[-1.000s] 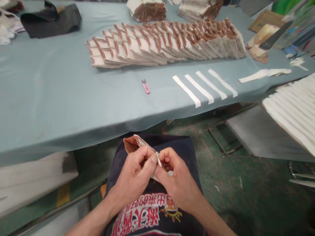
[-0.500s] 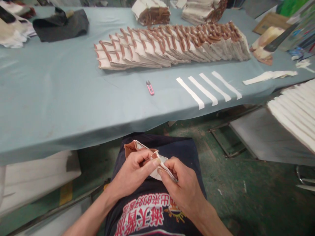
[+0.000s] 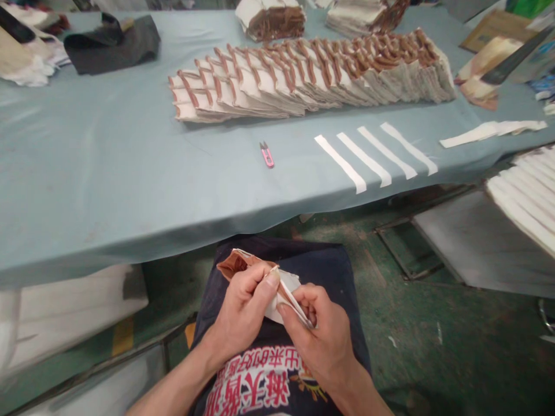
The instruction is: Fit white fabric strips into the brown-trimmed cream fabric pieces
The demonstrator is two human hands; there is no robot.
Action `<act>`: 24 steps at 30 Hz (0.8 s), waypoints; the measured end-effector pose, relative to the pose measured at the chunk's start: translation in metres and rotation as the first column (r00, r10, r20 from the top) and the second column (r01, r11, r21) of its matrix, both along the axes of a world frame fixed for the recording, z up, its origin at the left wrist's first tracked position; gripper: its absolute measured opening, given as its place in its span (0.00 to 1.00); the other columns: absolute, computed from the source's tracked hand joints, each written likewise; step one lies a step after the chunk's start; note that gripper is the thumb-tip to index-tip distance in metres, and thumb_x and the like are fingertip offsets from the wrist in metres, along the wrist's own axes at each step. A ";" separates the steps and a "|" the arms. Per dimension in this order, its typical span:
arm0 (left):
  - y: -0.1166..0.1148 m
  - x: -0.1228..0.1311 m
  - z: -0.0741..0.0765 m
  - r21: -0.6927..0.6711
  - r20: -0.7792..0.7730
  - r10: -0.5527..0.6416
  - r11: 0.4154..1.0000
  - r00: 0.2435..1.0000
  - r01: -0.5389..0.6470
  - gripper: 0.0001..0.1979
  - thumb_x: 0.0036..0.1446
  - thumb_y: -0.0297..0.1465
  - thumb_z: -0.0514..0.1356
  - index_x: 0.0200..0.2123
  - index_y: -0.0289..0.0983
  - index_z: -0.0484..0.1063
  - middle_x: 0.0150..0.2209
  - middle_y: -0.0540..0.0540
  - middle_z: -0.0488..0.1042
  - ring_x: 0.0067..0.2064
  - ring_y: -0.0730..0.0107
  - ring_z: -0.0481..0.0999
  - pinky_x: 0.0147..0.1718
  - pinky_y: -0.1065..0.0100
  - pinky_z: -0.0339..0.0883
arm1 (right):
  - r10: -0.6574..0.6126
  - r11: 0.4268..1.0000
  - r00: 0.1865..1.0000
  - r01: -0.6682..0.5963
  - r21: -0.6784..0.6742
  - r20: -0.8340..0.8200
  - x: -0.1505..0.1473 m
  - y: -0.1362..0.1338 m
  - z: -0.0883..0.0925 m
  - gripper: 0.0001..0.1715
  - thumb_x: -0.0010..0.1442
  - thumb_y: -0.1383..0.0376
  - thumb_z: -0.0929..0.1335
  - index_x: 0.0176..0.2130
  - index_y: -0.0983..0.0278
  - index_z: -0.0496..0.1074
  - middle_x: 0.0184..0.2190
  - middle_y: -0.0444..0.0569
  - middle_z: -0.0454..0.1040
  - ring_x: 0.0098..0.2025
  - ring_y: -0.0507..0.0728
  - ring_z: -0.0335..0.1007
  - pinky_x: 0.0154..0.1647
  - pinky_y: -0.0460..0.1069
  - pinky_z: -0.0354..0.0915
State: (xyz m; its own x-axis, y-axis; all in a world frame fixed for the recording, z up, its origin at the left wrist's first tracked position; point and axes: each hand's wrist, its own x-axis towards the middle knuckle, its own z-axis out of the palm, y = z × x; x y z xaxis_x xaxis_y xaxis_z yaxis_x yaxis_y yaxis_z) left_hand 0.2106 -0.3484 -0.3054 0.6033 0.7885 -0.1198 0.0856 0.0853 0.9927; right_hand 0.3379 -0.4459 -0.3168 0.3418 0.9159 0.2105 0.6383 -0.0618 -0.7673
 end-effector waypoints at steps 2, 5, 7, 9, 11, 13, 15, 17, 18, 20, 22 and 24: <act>0.007 -0.002 0.004 0.100 -0.030 -0.060 0.993 0.998 0.063 0.22 0.73 0.39 0.53 0.26 0.35 0.66 0.24 0.53 0.64 0.26 0.77 0.61 0.27 0.74 0.57 | 0.001 0.998 1.000 0.000 0.057 -0.012 -0.001 -0.002 -0.003 0.05 0.63 0.66 0.69 0.38 0.59 0.66 0.22 0.36 0.70 0.17 0.49 0.63 0.19 0.44 0.58; 0.024 -0.008 0.011 0.159 -0.094 -0.163 0.971 0.982 0.176 0.19 0.73 0.35 0.54 0.29 0.34 0.70 0.24 0.53 0.66 0.25 0.78 0.61 0.25 0.74 0.56 | 0.002 0.993 0.998 0.005 0.116 -0.060 0.003 -0.001 -0.001 0.09 0.59 0.66 0.69 0.40 0.59 0.66 0.26 0.38 0.69 0.22 0.50 0.67 0.24 0.44 0.65; 0.034 -0.011 0.016 0.173 -0.136 -0.206 0.958 0.969 0.228 0.17 0.73 0.34 0.54 0.33 0.33 0.74 0.25 0.52 0.69 0.25 0.78 0.63 0.25 0.74 0.57 | 0.001 0.989 0.998 0.009 0.148 -0.070 0.013 0.005 0.005 0.14 0.56 0.67 0.70 0.43 0.59 0.67 0.31 0.41 0.72 0.29 0.53 0.72 0.31 0.47 0.71; 0.041 -0.011 0.022 0.189 -0.167 -0.240 0.944 0.956 0.270 0.16 0.72 0.34 0.55 0.36 0.32 0.76 0.28 0.50 0.73 0.27 0.76 0.66 0.27 0.74 0.59 | 0.036 0.979 0.997 -0.022 0.202 -0.063 0.026 0.014 0.015 0.19 0.55 0.66 0.71 0.47 0.59 0.67 0.39 0.47 0.76 0.39 0.57 0.77 0.41 0.51 0.75; 0.044 -0.009 0.028 0.181 -0.165 -0.297 0.928 0.940 0.325 0.15 0.72 0.34 0.56 0.36 0.32 0.77 0.30 0.48 0.75 0.28 0.76 0.68 0.27 0.74 0.61 | 0.123 0.954 0.991 -0.105 0.282 -0.049 0.039 0.026 0.029 0.24 0.57 0.63 0.73 0.52 0.60 0.66 0.46 0.52 0.77 0.49 0.60 0.78 0.50 0.54 0.75; 0.046 -0.003 0.037 0.146 -0.123 -0.383 0.905 0.915 0.399 0.13 0.70 0.33 0.57 0.36 0.32 0.77 0.28 0.50 0.74 0.27 0.77 0.67 0.26 0.74 0.60 | 0.263 0.902 0.965 -0.236 0.362 -0.025 0.047 0.039 0.043 0.30 0.58 0.58 0.76 0.55 0.60 0.65 0.50 0.54 0.77 0.54 0.62 0.76 0.56 0.56 0.74; 0.047 0.002 0.047 0.101 -0.057 -0.475 0.872 0.878 0.479 0.10 0.68 0.31 0.59 0.37 0.32 0.78 0.28 0.51 0.73 0.27 0.77 0.68 0.27 0.75 0.61 | 0.425 0.833 0.905 -0.381 0.402 -0.023 0.053 0.052 0.057 0.34 0.59 0.53 0.77 0.57 0.61 0.63 0.50 0.55 0.78 0.55 0.61 0.77 0.56 0.55 0.73; 0.048 0.005 0.058 0.076 -0.022 -0.547 0.834 0.837 0.547 0.08 0.67 0.29 0.60 0.38 0.32 0.78 0.30 0.50 0.75 0.29 0.76 0.70 0.29 0.75 0.63 | 0.555 0.781 0.830 -0.501 0.374 -0.048 0.057 0.061 0.067 0.35 0.58 0.50 0.78 0.55 0.62 0.65 0.46 0.52 0.80 0.49 0.58 0.79 0.50 0.51 0.74; 0.048 0.006 0.063 0.076 -0.032 -0.567 0.820 0.823 0.567 0.08 0.67 0.29 0.60 0.37 0.32 0.77 0.30 0.50 0.76 0.30 0.75 0.70 0.29 0.75 0.63 | 0.586 0.777 0.808 -0.539 0.325 -0.061 0.059 0.064 0.070 0.35 0.56 0.50 0.79 0.54 0.63 0.67 0.43 0.50 0.81 0.45 0.57 0.80 0.45 0.48 0.74; 0.050 0.004 0.071 0.115 -0.109 -0.552 0.819 0.827 0.562 0.10 0.67 0.29 0.59 0.33 0.32 0.76 0.27 0.52 0.72 0.27 0.77 0.66 0.27 0.75 0.59 | 0.588 0.802 0.807 -0.573 0.169 -0.052 0.064 0.068 0.077 0.30 0.54 0.52 0.80 0.47 0.63 0.71 0.38 0.45 0.81 0.36 0.53 0.78 0.36 0.45 0.69; 0.050 0.001 0.077 0.178 -0.209 -0.475 0.841 0.855 0.511 0.10 0.66 0.28 0.59 0.29 0.34 0.72 0.23 0.57 0.63 0.25 0.79 0.58 0.24 0.75 0.52 | 0.539 0.842 0.842 -0.539 0.013 0.013 0.068 0.068 0.082 0.23 0.54 0.54 0.80 0.39 0.63 0.72 0.32 0.42 0.79 0.29 0.50 0.72 0.30 0.45 0.62; 0.050 -0.001 0.079 0.193 -0.268 -0.392 0.873 0.880 0.448 0.11 0.63 0.27 0.61 0.27 0.35 0.67 0.23 0.58 0.58 0.24 0.80 0.55 0.22 0.75 0.49 | 0.502 0.864 0.859 -0.494 -0.098 0.097 0.069 0.067 0.087 0.20 0.55 0.54 0.79 0.31 0.63 0.71 0.25 0.39 0.74 0.25 0.49 0.65 0.27 0.45 0.55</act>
